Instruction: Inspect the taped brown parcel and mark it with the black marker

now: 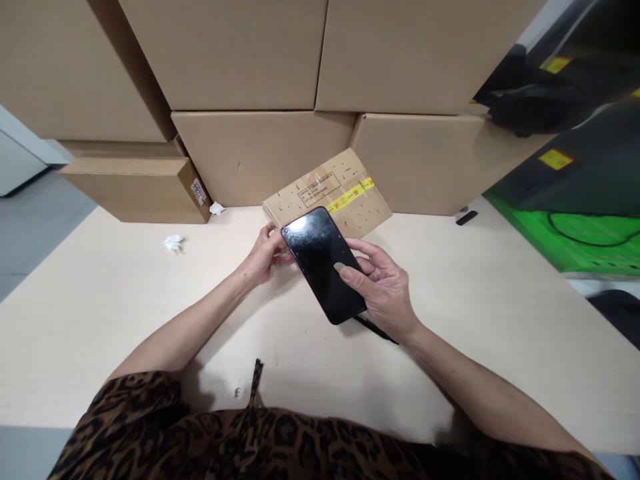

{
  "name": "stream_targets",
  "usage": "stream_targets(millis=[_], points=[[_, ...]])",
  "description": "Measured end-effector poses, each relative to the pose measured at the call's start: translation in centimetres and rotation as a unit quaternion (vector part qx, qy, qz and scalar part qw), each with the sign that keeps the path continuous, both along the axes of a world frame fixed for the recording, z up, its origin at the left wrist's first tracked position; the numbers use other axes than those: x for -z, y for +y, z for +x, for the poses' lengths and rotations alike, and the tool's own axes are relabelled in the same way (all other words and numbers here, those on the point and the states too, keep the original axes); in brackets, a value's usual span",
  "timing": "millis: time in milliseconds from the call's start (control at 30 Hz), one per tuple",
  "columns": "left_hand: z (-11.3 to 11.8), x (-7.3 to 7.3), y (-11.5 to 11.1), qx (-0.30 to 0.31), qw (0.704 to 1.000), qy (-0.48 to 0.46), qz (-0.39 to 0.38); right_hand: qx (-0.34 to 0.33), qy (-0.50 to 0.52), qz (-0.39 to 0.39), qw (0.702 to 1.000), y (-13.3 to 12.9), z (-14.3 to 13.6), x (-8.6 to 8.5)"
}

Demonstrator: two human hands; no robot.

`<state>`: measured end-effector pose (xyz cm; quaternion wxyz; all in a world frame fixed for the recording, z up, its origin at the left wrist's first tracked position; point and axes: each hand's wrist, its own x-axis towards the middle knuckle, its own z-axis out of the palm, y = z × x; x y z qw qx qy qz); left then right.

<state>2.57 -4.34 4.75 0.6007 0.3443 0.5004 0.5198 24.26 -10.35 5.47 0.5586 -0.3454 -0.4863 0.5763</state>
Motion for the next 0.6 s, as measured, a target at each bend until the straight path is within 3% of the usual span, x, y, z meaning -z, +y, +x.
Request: stream_targets(millis=[233,600], points=[[-0.02,0.47,0.03,0.0,1.0,0.003,0.001,-0.011,0.011,-0.015,1.0,0.0,-0.3,0.33],[0.21,-0.07,-0.2,0.005,1.0,0.003,-0.003,0.004,0.019,-0.029,0.999,0.51,-0.27,0.88]])
